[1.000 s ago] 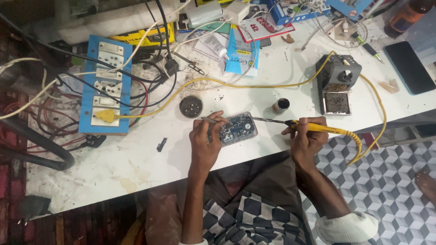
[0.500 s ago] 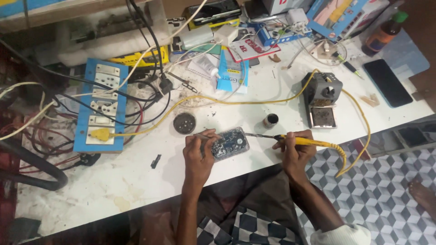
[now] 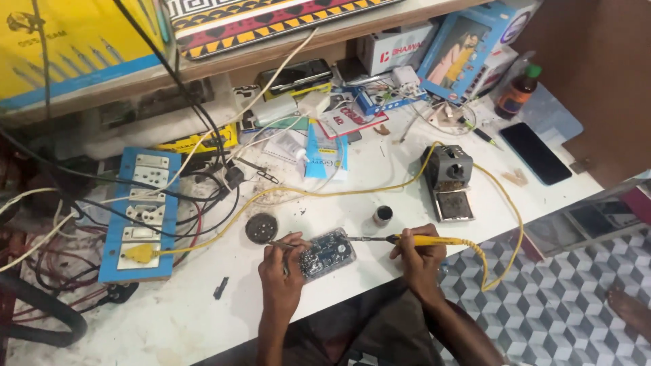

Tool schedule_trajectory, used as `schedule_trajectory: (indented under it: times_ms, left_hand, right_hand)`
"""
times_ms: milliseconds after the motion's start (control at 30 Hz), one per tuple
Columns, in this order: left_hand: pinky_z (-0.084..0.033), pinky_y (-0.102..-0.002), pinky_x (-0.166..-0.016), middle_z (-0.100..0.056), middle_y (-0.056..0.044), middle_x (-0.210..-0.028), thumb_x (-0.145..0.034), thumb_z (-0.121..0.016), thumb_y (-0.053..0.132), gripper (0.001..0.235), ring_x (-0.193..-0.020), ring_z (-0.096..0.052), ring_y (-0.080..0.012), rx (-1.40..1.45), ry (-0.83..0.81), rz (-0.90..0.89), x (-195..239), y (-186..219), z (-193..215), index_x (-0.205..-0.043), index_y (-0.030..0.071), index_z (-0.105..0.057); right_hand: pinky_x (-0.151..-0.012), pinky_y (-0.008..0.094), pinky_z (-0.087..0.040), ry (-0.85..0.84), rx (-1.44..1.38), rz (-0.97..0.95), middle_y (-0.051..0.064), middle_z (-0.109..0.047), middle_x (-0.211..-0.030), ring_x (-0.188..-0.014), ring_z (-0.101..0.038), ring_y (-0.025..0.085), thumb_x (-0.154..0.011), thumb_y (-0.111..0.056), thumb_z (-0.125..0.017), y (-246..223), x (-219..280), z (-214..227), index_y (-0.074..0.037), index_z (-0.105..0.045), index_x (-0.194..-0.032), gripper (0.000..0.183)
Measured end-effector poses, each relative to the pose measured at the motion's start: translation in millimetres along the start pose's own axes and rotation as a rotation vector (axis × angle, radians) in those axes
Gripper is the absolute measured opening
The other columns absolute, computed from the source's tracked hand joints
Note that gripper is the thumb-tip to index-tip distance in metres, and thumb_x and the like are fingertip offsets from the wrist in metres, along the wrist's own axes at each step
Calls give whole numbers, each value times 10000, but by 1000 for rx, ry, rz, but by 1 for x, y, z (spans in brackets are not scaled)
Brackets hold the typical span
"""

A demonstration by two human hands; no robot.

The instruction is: The person uses a soldering iron to apply solder to a small electronic circuit board. They hold the board with one hand and the soldering iron with the other, working on specific points on the board.

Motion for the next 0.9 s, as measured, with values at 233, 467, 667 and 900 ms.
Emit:
schedule_trajectory:
  times_ms: [233, 467, 667, 900]
  left_hand:
    - [-540, -390, -890, -770, -123, -996, -994, -621, 70, 264, -978, -703, -225, -41, -1, -63, 3, 3, 5, -1241, -16, -593]
    - [-520, -357, -967, -774, -119, -1116, -1111, -477, 185, 285, -1029, -723, -189, 127, -47, -74, -1, 13, 5, -1270, -33, -567]
    - [-576, -331, -977, -778, -138, -1081, -1100, -485, 127, 240, -1029, -768, -206, 109, -85, -108, -1, 14, 1, -1186, -57, -612]
    - [-598, -339, -903, -785, -156, -1079, -1058, -488, 55, 192, -971, -775, -237, 151, -46, -149, 0, 20, -1, -1159, -66, -598]
  right_hand:
    - [-505, 233, -484, 14, -34, -3, 92, -645, -727, -572, -619, 122, -1071, -127, -596, 4, 6, 0, -9, -507, -1005, 161]
    - [-506, 237, -488, -1, -56, 17, 93, -641, -721, -575, -637, 131, -1088, -117, -573, 0, 6, -2, -8, -509, -1016, 145]
    - [-505, 220, -473, -1, -44, -1, 91, -653, -730, -580, -646, 125, -1078, -113, -573, 0, 5, 1, -10, -511, -1001, 143]
    - [-467, 219, -447, 56, 7, -36, 81, -671, -681, -535, -618, 110, -1039, -121, -600, 0, 3, -1, -18, -523, -944, 160]
Point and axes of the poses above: each hand's wrist, its own x-axis away from the middle knuckle, its own z-axis out of the back of the hand, y = z × x, the point moved 5 cm from there along -x, towards the middle knuckle
